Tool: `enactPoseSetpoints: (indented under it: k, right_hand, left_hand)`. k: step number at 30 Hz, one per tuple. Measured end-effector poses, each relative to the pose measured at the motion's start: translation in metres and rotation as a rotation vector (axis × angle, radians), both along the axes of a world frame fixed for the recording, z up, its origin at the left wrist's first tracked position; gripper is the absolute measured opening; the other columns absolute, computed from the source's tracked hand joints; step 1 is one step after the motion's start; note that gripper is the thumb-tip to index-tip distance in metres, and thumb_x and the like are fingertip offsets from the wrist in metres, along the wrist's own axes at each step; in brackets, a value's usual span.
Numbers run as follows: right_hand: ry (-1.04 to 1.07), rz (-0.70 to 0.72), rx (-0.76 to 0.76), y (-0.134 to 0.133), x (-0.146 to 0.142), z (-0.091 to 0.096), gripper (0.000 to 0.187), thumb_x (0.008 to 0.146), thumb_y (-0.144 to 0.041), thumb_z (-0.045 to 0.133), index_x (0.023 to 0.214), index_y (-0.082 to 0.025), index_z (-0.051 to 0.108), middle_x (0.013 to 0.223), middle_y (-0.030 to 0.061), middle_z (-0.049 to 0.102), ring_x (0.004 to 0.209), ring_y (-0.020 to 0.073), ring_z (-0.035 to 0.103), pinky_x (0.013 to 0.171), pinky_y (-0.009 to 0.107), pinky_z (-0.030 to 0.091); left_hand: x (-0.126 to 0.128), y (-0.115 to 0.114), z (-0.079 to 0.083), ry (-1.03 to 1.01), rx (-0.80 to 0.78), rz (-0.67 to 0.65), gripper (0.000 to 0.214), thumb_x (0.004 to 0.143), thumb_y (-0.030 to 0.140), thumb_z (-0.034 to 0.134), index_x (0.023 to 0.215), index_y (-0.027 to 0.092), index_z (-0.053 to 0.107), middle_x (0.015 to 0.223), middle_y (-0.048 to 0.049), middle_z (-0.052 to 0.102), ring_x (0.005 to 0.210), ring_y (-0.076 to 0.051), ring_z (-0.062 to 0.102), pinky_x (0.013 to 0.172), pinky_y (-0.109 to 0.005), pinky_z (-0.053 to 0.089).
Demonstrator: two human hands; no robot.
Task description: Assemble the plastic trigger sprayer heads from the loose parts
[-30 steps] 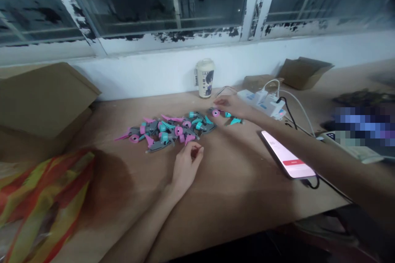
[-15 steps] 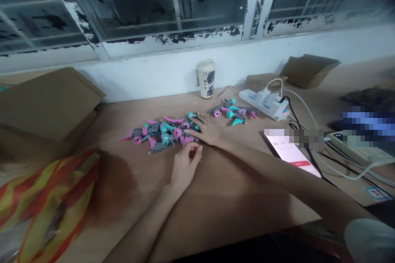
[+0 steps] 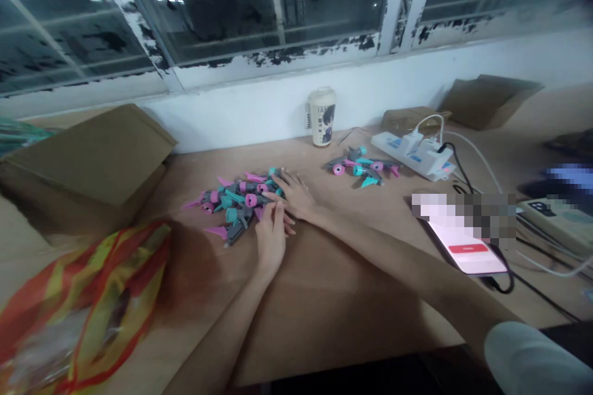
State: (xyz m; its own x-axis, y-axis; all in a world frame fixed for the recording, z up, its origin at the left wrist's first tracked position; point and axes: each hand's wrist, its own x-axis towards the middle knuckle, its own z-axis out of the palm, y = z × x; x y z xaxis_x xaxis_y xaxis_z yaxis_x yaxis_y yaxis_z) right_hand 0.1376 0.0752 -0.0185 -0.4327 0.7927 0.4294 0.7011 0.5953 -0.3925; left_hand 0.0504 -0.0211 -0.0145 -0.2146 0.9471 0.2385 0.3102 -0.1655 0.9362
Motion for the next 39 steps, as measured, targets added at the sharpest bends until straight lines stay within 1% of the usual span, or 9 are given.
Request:
enactPoseSetpoints:
  k: [3, 7, 13, 17, 23, 29, 33, 36, 39]
  right_hand:
    - [0.03, 0.04, 0.086, 0.0, 0.02, 0.005, 0.057, 0.093, -0.048, 0.029, 0.138, -0.015, 0.035, 0.143, 0.0117, 0.038, 0.134, 0.0203, 0.031, 0.109, 0.039, 0.024]
    - [-0.06, -0.056, 0.162, 0.007, 0.065, 0.018, 0.047, 0.094, -0.045, 0.029, 0.131, -0.02, 0.045, 0.134, 0.0057, 0.05, 0.124, 0.0178, 0.043, 0.104, 0.034, 0.032]
    - [-0.218, -0.222, 0.102, 0.04, 0.142, 0.03, 0.034, 0.087, -0.025, 0.043, 0.116, -0.018, 0.06, 0.122, 0.0113, 0.058, 0.114, 0.0274, 0.05, 0.098, 0.047, 0.033]
    - [-0.37, -0.189, 0.077, 0.054, 0.168, 0.026, 0.047, 0.076, -0.016, 0.052, 0.121, -0.028, 0.056, 0.13, 0.0089, 0.053, 0.117, 0.031, 0.047, 0.097, 0.054, 0.028]
    - [-0.515, -0.054, 0.136, 0.065, 0.162, 0.025, 0.039, 0.08, -0.014, 0.049, 0.113, -0.031, 0.061, 0.131, 0.0042, 0.053, 0.12, 0.0271, 0.044, 0.102, 0.053, 0.02]
    - [-0.568, -0.03, 0.19, 0.055, 0.142, 0.035, 0.023, 0.087, -0.02, 0.047, 0.09, -0.026, 0.068, 0.093, 0.0022, 0.07, 0.105, 0.021, 0.053, 0.104, 0.045, 0.018]
    - [-0.52, -0.205, 0.222, 0.039, 0.134, 0.033, 0.023, 0.088, -0.031, 0.047, 0.101, -0.022, 0.064, 0.102, 0.0073, 0.068, 0.103, 0.0243, 0.054, 0.102, 0.048, 0.019]
    - [-0.46, -0.438, 0.225, 0.033, 0.133, 0.025, 0.041, 0.087, -0.043, 0.046, 0.105, -0.01, 0.06, 0.106, 0.0201, 0.064, 0.1, 0.0338, 0.055, 0.097, 0.056, 0.02]
    - [-0.426, -0.548, 0.213, 0.033, 0.131, 0.015, 0.05, 0.084, -0.048, 0.049, 0.107, -0.005, 0.058, 0.103, 0.0237, 0.064, 0.104, 0.0394, 0.052, 0.096, 0.059, 0.018]
  left_hand:
    - [0.006, -0.005, 0.004, 0.006, -0.005, -0.047, 0.035, 0.088, 0.047, 0.041, 0.092, 0.016, 0.056, 0.06, 0.0024, 0.056, 0.041, -0.008, 0.056, 0.038, -0.015, 0.04]
    - [0.014, -0.009, 0.008, -0.087, -0.056, -0.119, 0.037, 0.086, 0.05, 0.044, 0.091, 0.016, 0.055, 0.057, 0.0034, 0.055, 0.037, -0.008, 0.055, 0.035, -0.015, 0.037]
    - [0.024, -0.019, 0.011, -0.243, -0.174, -0.255, 0.038, 0.083, 0.052, 0.047, 0.088, 0.015, 0.054, 0.052, 0.004, 0.055, 0.034, -0.009, 0.054, 0.032, -0.015, 0.035]
    - [0.027, -0.023, 0.011, -0.223, -0.178, -0.294, 0.039, 0.083, 0.051, 0.048, 0.084, 0.013, 0.055, 0.052, 0.0034, 0.055, 0.036, -0.008, 0.054, 0.034, -0.015, 0.036]
    - [0.028, -0.024, 0.006, -0.104, -0.124, -0.312, 0.033, 0.086, 0.047, 0.048, 0.083, 0.015, 0.056, 0.054, 0.004, 0.054, 0.04, -0.007, 0.054, 0.038, -0.015, 0.039]
    - [0.028, -0.024, 0.003, -0.081, -0.099, -0.297, 0.031, 0.086, 0.046, 0.048, 0.083, 0.016, 0.056, 0.053, 0.0051, 0.053, 0.041, -0.008, 0.053, 0.04, -0.016, 0.04]
    - [0.028, -0.025, 0.004, -0.05, -0.097, -0.296, 0.031, 0.086, 0.046, 0.047, 0.083, 0.017, 0.056, 0.054, 0.005, 0.054, 0.042, -0.008, 0.054, 0.04, -0.016, 0.04]
    - [0.028, -0.025, 0.003, -0.029, -0.093, -0.296, 0.031, 0.086, 0.047, 0.047, 0.084, 0.017, 0.056, 0.054, 0.0049, 0.054, 0.042, -0.008, 0.054, 0.041, -0.017, 0.04]
    - [0.029, -0.024, 0.003, -0.014, -0.085, -0.291, 0.031, 0.086, 0.047, 0.046, 0.084, 0.017, 0.056, 0.054, 0.0046, 0.053, 0.043, -0.009, 0.054, 0.041, -0.017, 0.04]
